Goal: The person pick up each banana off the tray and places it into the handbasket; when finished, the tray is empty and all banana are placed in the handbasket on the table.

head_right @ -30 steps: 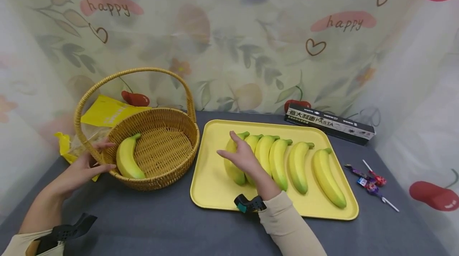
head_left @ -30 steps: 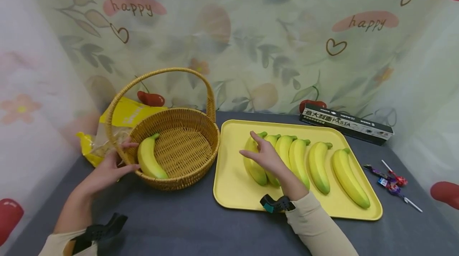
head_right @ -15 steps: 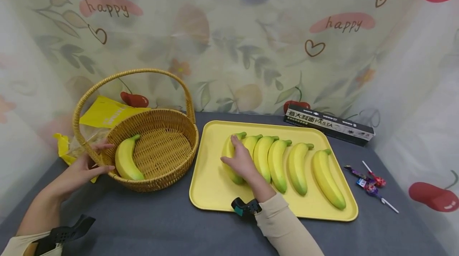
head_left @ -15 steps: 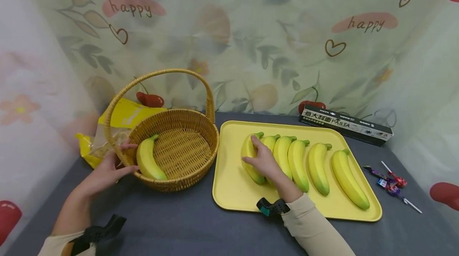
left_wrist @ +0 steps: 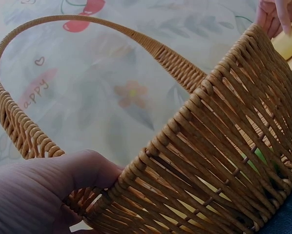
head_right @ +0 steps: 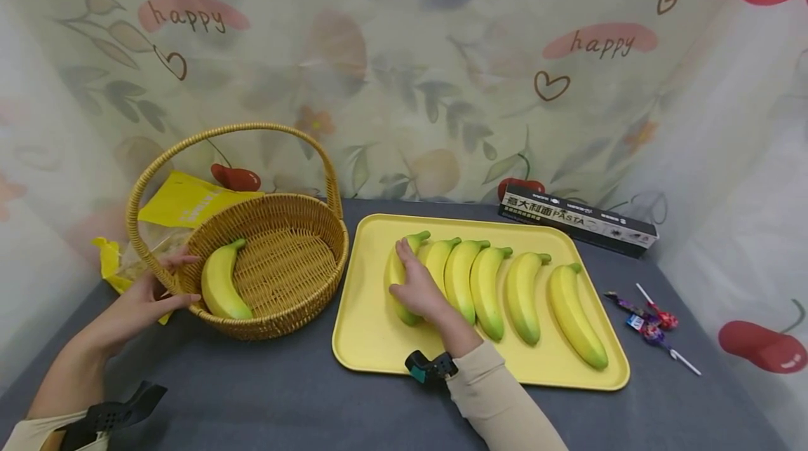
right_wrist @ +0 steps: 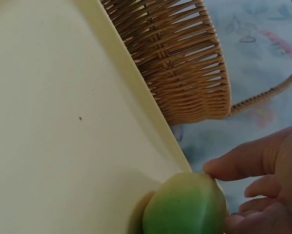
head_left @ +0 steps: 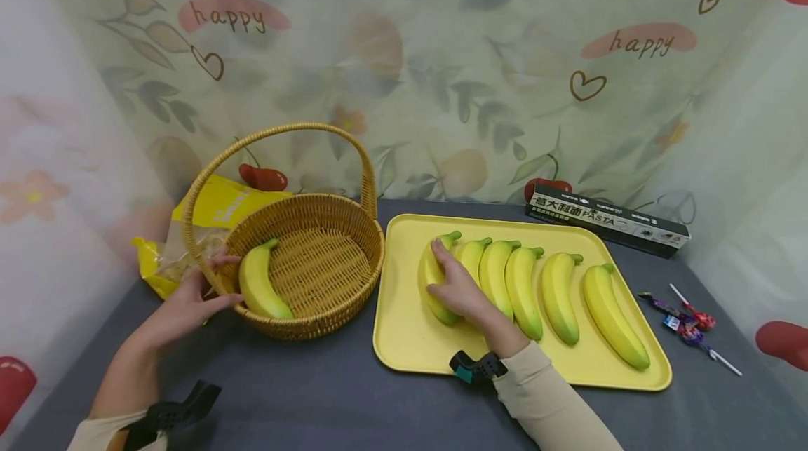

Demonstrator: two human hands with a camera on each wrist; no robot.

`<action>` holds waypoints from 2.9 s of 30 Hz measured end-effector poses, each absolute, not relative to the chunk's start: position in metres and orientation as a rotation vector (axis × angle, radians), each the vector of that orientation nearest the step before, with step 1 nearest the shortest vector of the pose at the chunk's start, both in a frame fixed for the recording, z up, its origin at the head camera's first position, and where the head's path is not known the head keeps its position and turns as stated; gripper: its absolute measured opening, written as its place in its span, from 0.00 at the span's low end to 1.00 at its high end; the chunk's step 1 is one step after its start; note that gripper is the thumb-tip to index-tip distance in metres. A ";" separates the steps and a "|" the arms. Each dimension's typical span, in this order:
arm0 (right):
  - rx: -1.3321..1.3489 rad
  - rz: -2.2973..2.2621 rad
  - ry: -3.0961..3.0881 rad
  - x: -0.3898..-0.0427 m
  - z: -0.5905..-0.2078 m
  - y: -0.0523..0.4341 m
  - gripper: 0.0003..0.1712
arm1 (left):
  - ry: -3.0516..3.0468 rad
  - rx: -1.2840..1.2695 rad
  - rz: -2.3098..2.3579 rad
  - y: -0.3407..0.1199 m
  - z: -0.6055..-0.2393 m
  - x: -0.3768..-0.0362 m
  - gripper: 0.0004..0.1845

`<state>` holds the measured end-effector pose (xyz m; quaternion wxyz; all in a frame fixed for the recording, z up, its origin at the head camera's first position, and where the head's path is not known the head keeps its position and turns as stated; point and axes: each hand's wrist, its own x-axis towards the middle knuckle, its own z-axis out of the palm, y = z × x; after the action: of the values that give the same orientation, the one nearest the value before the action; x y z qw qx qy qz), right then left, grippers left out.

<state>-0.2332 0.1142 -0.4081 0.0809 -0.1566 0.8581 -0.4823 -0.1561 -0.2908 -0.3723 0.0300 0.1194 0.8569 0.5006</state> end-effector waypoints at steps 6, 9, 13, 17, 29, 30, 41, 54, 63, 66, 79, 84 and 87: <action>-0.480 -1.486 2.540 -0.232 -0.410 0.114 0.46 | 2.641 0.369 1.546 -0.291 -0.373 -0.157 0.29; -0.517 -1.494 2.538 -0.231 -0.411 0.113 0.46 | 2.639 0.364 1.545 -0.291 -0.373 -0.156 0.29; -0.549 -1.426 2.598 -0.229 -0.412 0.112 0.43 | 2.636 0.353 1.540 -0.291 -0.372 -0.156 0.30; -0.526 -1.345 2.633 -0.227 -0.412 0.110 0.42 | 2.638 0.341 1.535 -0.290 -0.371 -0.156 0.30; -0.468 -1.238 2.678 -0.225 -0.414 0.108 0.50 | 2.651 0.347 1.533 -0.290 -0.372 -0.155 0.30; -0.464 -1.225 2.685 -0.225 -0.414 0.108 0.51 | 2.651 0.349 1.535 -0.290 -0.372 -0.156 0.30; -0.460 -1.139 2.720 -0.223 -0.413 0.107 0.54 | 2.670 0.347 1.528 -0.290 -0.373 -0.157 0.30; -0.488 -1.179 2.603 -0.224 -0.419 0.108 0.56 | 2.663 0.362 1.524 -0.291 -0.374 -0.156 0.30; -0.485 -1.129 2.599 -0.224 -0.419 0.108 0.55 | 2.660 0.358 1.534 -0.291 -0.373 -0.155 0.30; -0.502 -1.123 2.614 -0.224 -0.418 0.107 0.54 | 2.661 0.362 1.538 -0.292 -0.373 -0.155 0.30; -0.521 -1.214 2.609 -0.219 -0.393 0.106 0.52 | 2.659 0.375 1.555 -0.289 -0.374 -0.155 0.30; -0.553 -1.218 2.614 -0.215 -0.375 0.107 0.51 | 2.654 0.379 1.556 -0.290 -0.374 -0.154 0.30; -0.603 -1.213 2.616 -0.212 -0.364 0.109 0.50 | 2.651 0.380 1.553 -0.291 -0.374 -0.155 0.30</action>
<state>-0.2119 0.1085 -0.3642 0.0976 -0.2037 0.8838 -0.4098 -0.1546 -0.2906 -0.3742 0.0230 0.1227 0.8561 0.5015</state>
